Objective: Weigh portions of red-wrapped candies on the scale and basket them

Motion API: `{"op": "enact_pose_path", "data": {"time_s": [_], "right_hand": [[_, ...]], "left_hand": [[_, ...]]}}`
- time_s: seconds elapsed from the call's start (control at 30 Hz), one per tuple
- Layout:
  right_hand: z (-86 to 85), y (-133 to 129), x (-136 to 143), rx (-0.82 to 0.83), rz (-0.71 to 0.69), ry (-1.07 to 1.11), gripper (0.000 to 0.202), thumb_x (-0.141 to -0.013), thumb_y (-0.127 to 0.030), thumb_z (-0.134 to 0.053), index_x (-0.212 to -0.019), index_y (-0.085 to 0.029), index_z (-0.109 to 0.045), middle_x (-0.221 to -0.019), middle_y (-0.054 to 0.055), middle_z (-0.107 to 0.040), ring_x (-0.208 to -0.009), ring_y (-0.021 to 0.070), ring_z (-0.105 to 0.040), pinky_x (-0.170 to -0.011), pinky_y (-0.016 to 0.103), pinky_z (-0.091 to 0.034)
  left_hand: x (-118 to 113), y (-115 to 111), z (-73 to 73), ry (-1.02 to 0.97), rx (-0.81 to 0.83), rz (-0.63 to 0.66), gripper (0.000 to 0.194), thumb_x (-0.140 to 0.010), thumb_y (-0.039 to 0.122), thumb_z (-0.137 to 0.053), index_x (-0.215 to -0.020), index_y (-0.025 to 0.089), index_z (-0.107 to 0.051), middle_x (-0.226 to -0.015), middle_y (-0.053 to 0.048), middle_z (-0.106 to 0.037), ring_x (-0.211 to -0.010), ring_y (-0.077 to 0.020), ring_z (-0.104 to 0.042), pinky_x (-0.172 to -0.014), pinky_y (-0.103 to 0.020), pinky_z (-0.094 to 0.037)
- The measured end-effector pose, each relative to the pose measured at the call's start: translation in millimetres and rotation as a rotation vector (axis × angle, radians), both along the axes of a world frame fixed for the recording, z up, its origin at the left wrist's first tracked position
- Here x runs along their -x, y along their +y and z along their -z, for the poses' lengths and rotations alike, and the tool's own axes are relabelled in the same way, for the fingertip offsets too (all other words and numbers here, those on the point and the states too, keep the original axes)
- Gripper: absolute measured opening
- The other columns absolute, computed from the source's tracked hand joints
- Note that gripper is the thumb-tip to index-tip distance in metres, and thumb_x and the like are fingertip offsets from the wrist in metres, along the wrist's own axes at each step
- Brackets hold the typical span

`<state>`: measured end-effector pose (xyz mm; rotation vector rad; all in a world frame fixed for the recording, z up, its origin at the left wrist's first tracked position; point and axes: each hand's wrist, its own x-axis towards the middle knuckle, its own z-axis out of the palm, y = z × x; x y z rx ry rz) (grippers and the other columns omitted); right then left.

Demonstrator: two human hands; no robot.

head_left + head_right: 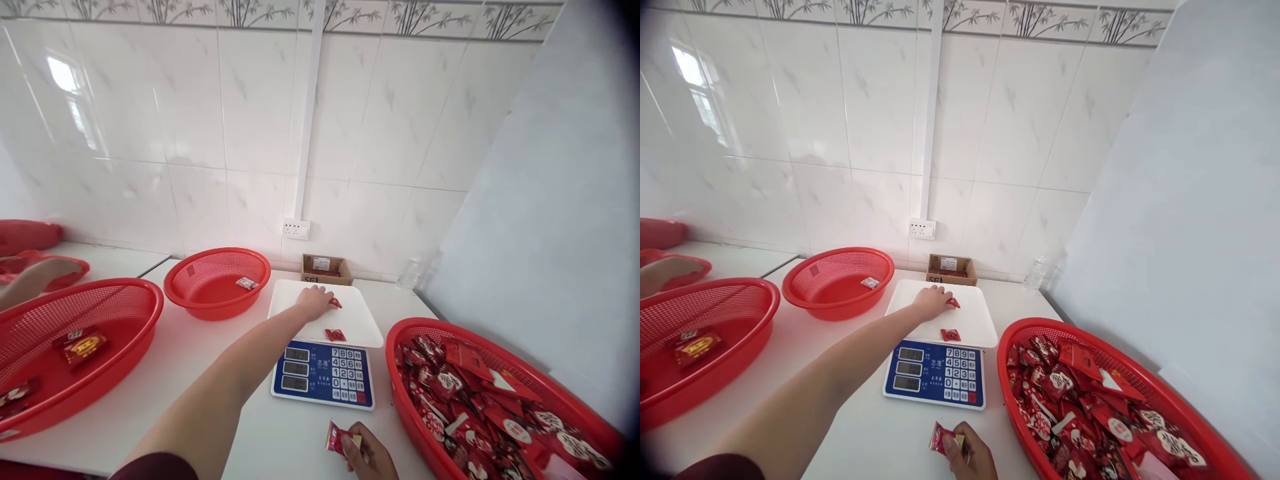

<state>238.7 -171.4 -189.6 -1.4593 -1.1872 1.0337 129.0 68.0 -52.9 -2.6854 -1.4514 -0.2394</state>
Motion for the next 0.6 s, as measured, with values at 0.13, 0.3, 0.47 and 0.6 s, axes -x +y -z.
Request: {"op": "enact_pose_path", "data": {"time_s": [0.13,0.3,0.47,0.6], "right_hand": [[1.0,-1,-1,0.003,0.006,-0.002,0.053,-0.062,-0.074,-0.049,-0.057,-0.021,-0.046,-0.046,-0.005,-0.042,-0.049,0.0118,-0.039,-0.051,0.023,-0.03],[-5.0,-3,-3,0.002,-0.028,0.008,0.05,-0.065,-0.07,-0.05,-0.059,-0.02,-0.048,-0.047,-0.005,-0.045,-0.049,0.0119,-0.042,-0.052,0.023,-0.031],[-15.4,-2,-9,0.027,-0.128,0.026,0.049,-0.067,-0.068,-0.051,-0.059,-0.02,-0.049,-0.051,-0.003,-0.049,-0.053,0.0129,-0.046,-0.054,0.023,-0.035],[-15.8,-2,-12,0.033,-0.144,0.005,0.046,-0.069,-0.065,-0.052,-0.061,-0.02,-0.051,-0.054,-0.003,-0.05,-0.054,0.0131,-0.047,-0.055,0.023,-0.035]], "left_hand": [[43,17,-28.8,-0.044,-0.071,-0.159,0.041,-0.091,0.05,-0.029,-0.114,0.024,-0.05,-0.112,-0.01,-0.055,-0.105,-0.0259,-0.05,-0.079,-0.036,-0.043],[134,29,-58.2,-0.066,-0.104,-0.439,0.041,-0.092,0.042,-0.029,-0.121,0.018,-0.045,-0.115,-0.018,-0.052,-0.112,-0.0331,-0.044,-0.082,-0.046,-0.041],[152,13,-54.0,-0.05,-0.052,-0.438,0.045,-0.089,0.042,-0.038,-0.126,0.016,-0.043,-0.129,-0.02,-0.045,-0.125,-0.0363,-0.033,-0.097,-0.059,-0.022],[93,-20,-31.4,-0.05,0.041,-0.087,0.045,-0.087,0.051,-0.039,-0.126,0.029,-0.045,-0.134,-0.002,-0.046,-0.123,-0.0201,-0.039,-0.102,-0.033,-0.029]]}}
